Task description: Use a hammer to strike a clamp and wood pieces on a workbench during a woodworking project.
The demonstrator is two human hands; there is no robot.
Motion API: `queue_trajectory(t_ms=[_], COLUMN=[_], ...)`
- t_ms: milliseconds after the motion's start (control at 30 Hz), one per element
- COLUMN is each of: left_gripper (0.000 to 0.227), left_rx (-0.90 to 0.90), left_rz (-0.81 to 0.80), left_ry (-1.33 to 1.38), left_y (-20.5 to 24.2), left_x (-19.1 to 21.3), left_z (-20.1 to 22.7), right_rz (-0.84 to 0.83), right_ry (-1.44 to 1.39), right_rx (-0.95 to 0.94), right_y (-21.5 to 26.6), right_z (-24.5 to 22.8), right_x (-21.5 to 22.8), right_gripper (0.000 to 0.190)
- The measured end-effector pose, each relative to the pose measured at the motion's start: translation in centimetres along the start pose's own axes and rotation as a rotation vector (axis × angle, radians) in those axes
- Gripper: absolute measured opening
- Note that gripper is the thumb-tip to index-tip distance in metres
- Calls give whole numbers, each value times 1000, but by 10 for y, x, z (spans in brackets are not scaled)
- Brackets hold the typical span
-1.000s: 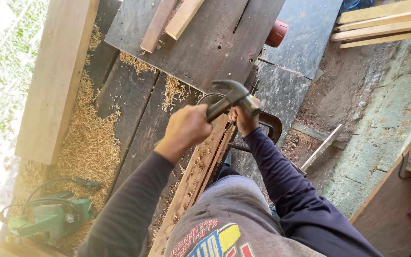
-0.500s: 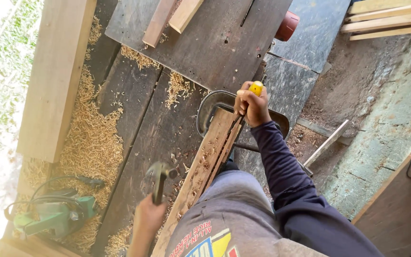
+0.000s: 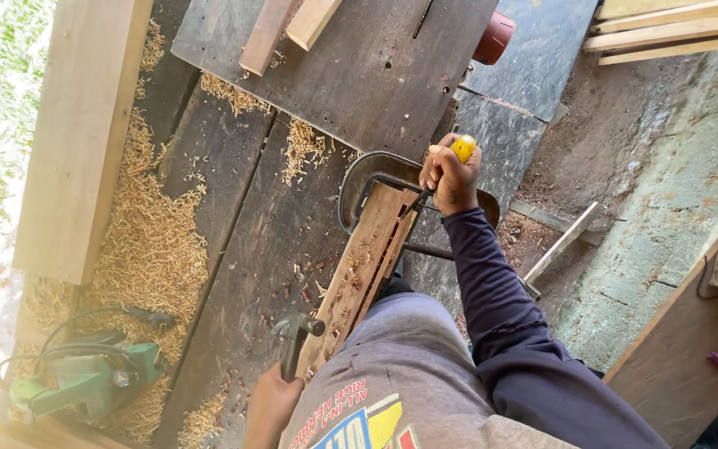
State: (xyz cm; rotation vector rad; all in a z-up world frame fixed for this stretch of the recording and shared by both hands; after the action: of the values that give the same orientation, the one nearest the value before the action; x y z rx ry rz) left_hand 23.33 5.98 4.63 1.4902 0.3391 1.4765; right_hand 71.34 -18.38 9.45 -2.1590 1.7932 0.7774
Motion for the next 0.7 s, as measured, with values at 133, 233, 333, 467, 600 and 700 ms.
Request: queue_trajectory(t_ms=[133, 233, 333, 467, 600, 700], left_gripper=[37, 36, 34, 21, 15, 22], left_rx=[-16, -21, -66, -367, -635, -821], left_rz=[-13, -14, -52, 8, 65, 136], left_ry=[-33, -53, 3, -148, -297, -323], left_y=[-1, -7, -21, -33, -24, 6], left_x=[8, 18, 33, 71, 118, 150], left_z=[22, 42, 79, 184, 311, 393], right_rz=[-7, -5, -1, 17, 42, 25], right_ry=[-15, 13, 59, 101, 109, 171], right_rx=[10, 29, 80, 99, 88, 129], right_y=[0, 0, 1, -2, -6, -15], right_z=[2, 5, 4, 5, 15, 36], right_x=[1, 1, -1, -2, 7, 27], right_gripper=[22, 22, 23, 22, 25, 22])
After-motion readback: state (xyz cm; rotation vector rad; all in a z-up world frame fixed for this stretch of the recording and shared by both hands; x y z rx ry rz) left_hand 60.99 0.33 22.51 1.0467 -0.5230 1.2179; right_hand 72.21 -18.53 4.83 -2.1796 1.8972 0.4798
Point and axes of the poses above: each hand's wrist, its own y-axis away from the middle knuckle, its own x-axis out of the back of the hand, z = x × y, the point moved 9 cm from there along -y, towards the middle knuckle, and after that the axes turned 4 degrees about -y, right-handed, at the moved point
